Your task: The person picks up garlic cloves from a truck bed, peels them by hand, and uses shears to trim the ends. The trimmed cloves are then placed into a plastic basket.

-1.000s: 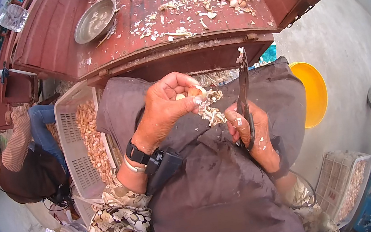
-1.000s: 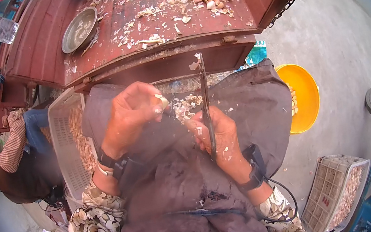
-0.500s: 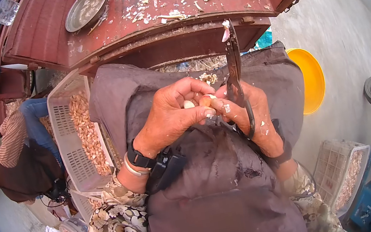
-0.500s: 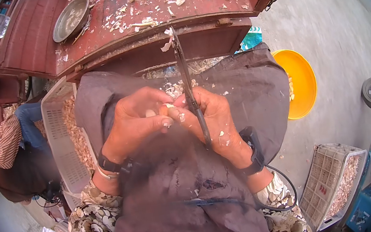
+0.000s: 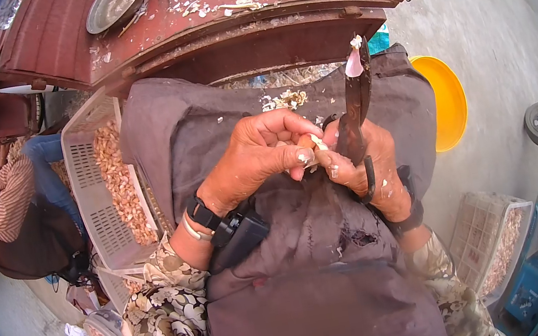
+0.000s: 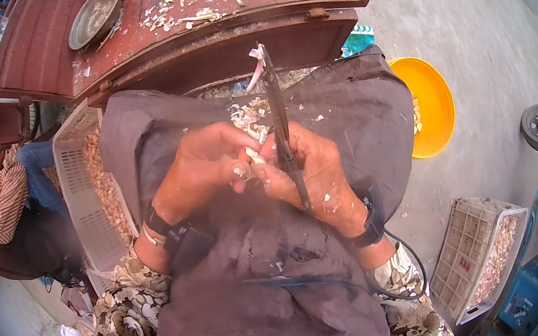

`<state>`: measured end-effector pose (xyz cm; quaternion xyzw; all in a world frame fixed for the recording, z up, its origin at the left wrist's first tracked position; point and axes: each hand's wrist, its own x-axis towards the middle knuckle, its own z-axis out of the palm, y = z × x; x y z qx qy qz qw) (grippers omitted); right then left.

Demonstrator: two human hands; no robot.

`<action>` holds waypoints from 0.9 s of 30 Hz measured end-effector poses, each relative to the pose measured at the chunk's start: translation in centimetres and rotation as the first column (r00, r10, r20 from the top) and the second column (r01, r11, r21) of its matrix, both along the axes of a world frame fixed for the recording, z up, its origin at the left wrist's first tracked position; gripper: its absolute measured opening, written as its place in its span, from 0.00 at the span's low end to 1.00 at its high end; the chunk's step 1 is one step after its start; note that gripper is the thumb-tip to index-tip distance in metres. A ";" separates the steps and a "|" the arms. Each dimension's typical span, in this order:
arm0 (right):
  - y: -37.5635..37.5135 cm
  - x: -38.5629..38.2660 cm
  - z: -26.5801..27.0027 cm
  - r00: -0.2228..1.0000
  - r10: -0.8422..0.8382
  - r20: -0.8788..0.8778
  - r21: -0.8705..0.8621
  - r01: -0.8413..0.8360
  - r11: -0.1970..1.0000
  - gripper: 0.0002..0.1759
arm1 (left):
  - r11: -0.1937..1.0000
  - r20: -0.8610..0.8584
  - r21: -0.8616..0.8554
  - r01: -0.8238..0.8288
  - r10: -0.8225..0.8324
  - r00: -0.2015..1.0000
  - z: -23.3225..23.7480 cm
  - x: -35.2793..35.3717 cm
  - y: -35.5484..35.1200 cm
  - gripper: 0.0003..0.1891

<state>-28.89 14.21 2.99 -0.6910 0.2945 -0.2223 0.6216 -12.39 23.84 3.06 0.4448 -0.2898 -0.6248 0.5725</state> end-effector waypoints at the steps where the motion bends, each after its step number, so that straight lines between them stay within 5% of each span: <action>1: 0.0 -0.1 0.0 1.000 0.009 -0.009 -0.017 -0.009 1.000 0.11 | 1.000 -0.007 0.006 -0.016 0.016 1.000 0.0 -0.3 0.0 0.12; 9: -0.6 -1.3 -0.8 0.997 0.011 0.083 -0.012 -0.010 1.000 0.11 | 0.996 -0.076 0.082 -0.047 0.054 0.996 -0.7 -0.5 0.0 0.17; 10: -1.0 -2.0 0.9 0.988 -0.079 0.131 0.131 0.062 0.989 0.10 | 0.994 -0.079 0.090 -0.066 0.073 0.994 -0.5 -0.4 -0.1 0.17; 11: -2.7 -3.6 0.8 0.984 -0.122 0.128 -0.047 0.129 0.991 0.08 | 0.991 -0.081 0.097 -0.087 0.095 0.992 -0.4 -0.2 -0.1 0.17; 12: -3.9 -5.3 1.6 0.932 -0.308 0.191 0.014 0.311 0.950 0.07 | 0.991 -0.049 0.087 -0.103 0.107 0.993 -0.4 -0.1 0.1 0.16; 14: -8.0 -10.7 1.7 0.794 -0.605 -0.055 -0.412 0.534 0.738 0.12 | 0.990 0.015 0.062 -0.125 0.124 0.992 -0.5 0.0 0.3 0.16; 16: -10.7 -14.2 1.6 0.604 -0.774 -0.189 -0.755 0.415 0.508 0.20 | 0.987 -0.019 0.002 -0.164 0.164 0.986 -1.0 -0.1 0.2 0.14; 18: -10.2 -15.4 1.9 0.586 -0.729 -0.354 -0.801 0.212 0.559 0.23 | 0.983 -0.040 -0.019 -0.182 0.181 0.983 -1.0 -0.4 0.0 0.13; 22: -3.2 -8.5 1.7 0.872 -0.288 -0.395 -0.565 0.017 0.825 0.30 | 0.984 0.003 0.008 -0.180 0.180 0.984 -0.3 -0.8 -0.3 0.11; 24: -0.7 -5.5 1.2 0.935 -0.071 -0.348 -0.525 -0.132 0.841 0.33 | 0.981 0.018 0.009 -0.191 0.191 0.981 0.3 -1.0 -0.3 0.11; 27: 0.1 -3.8 0.7 0.901 -0.114 -0.419 -0.543 -0.148 0.827 0.33 | 0.975 0.014 -0.003 -0.222 0.222 0.975 1.0 -1.1 0.1 0.12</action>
